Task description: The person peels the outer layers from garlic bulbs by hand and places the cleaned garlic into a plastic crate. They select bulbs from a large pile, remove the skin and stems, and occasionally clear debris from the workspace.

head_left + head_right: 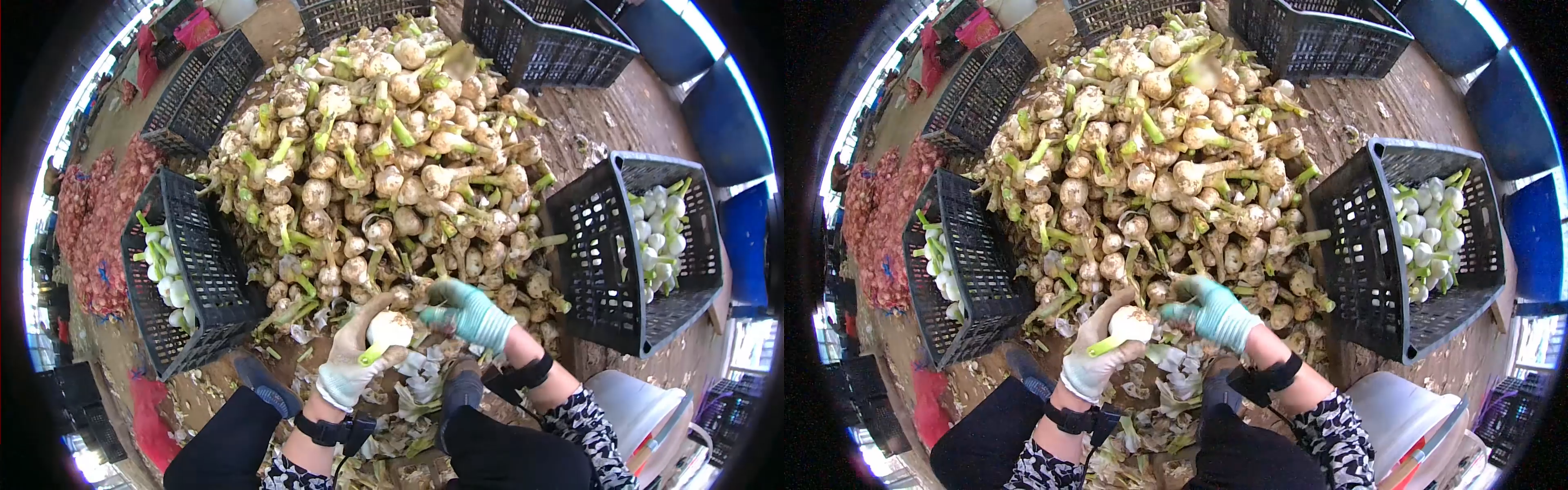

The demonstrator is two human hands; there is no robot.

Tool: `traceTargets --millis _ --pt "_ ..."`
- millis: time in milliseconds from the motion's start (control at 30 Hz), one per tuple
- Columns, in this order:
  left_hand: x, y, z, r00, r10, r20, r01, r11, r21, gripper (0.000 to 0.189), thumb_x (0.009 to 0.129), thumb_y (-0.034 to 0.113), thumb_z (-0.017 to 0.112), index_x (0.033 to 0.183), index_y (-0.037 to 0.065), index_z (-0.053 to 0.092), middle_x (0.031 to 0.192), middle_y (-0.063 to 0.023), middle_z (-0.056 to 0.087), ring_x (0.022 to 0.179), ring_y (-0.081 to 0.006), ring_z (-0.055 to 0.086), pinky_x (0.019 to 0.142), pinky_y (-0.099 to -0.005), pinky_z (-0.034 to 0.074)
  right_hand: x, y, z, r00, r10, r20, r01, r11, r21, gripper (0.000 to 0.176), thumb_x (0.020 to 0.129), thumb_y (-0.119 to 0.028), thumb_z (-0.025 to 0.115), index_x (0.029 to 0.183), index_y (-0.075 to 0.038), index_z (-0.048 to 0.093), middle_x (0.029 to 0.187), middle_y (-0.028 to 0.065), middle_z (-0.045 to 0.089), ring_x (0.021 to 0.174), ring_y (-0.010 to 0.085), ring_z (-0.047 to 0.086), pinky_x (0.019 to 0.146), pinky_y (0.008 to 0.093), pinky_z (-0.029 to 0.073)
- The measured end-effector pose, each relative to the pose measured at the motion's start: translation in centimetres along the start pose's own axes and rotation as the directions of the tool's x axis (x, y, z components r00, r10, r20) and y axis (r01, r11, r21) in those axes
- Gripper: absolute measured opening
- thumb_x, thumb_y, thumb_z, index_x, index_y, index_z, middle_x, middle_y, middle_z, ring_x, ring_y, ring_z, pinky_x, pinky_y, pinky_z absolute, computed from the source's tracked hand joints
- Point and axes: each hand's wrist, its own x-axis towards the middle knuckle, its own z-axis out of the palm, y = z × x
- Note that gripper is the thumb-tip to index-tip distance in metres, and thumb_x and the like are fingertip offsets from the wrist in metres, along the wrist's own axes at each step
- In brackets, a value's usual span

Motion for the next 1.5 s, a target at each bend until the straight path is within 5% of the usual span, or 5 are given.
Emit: traceTargets --millis 567,800,1267,1333,1500 --pt "-0.1 0.1 0.4 0.982 -0.158 0.102 0.173 0.974 -0.149 0.073 0.064 0.011 0.082 0.127 -0.004 0.048 0.106 -0.0077 0.061 0.094 -0.0140 0.058 0.085 -0.0260 0.047 -1.3 -1.2 2.0 0.805 -0.557 -0.203 0.384 0.751 -0.538 0.007 0.077 -0.008 0.063 0.083 -0.005 0.064 0.074 0.0163 0.060 0.068 0.0306 0.061 0.061 0.0355 0.049" --pt "1.1 -1.2 -0.2 0.989 0.038 0.140 -0.035 0.999 -0.020 0.097 0.065 0.013 0.081 0.140 -0.004 0.023 0.130 -0.0119 0.046 0.114 -0.0177 0.049 0.095 -0.0274 0.040 -2.4 -2.4 1.1 0.988 -0.148 -0.049 0.152 0.839 0.522 0.028 0.084 -0.011 0.066 0.108 -0.001 0.057 0.093 0.0015 0.059 0.080 0.0133 0.056 0.070 0.0265 0.048" --pt "0.1 0.0 1.3 0.850 0.510 -0.130 -0.393 0.780 0.487 0.076 0.085 0.060 0.048 0.131 0.000 0.044 0.116 -0.0125 0.042 0.104 -0.0195 0.046 0.087 -0.0304 0.041 -2.5 -3.8 4.2 0.708 -0.706 0.015 0.598 0.588 -0.545 0.018 0.082 -0.002 0.062 0.099 -0.002 0.058 0.086 0.0042 0.062 0.070 0.0105 0.057 0.059 0.0257 0.046" --pt "-0.5 0.9 1.7 0.927 0.342 -0.155 -0.316 0.933 0.171 0.084 0.081 0.065 0.049 0.130 -0.002 0.044 0.118 -0.0118 0.038 0.102 -0.0195 0.046 0.086 -0.0299 0.041 -1.6 -2.9 3.7 0.980 -0.152 -0.131 0.189 0.921 0.340 0.013 0.085 -0.002 0.059 0.098 -0.001 0.059 0.082 0.0024 0.062 0.065 0.0089 0.055 0.057 0.0239 0.045" --pt "0.8 -1.0 1.8 0.927 0.308 -0.215 -0.268 0.943 0.196 0.076 0.086 0.059 0.044 0.125 -0.005 0.048 0.112 -0.0129 0.047 0.104 -0.0202 0.049 0.091 -0.0314 0.040 -3.3 -4.0 3.2 0.958 -0.200 -0.204 0.261 0.903 0.341 0.010 0.088 -0.005 0.059 0.097 -0.001 0.059 0.080 -0.0032 0.059 0.068 0.0039 0.050 0.062 0.0178 0.043"
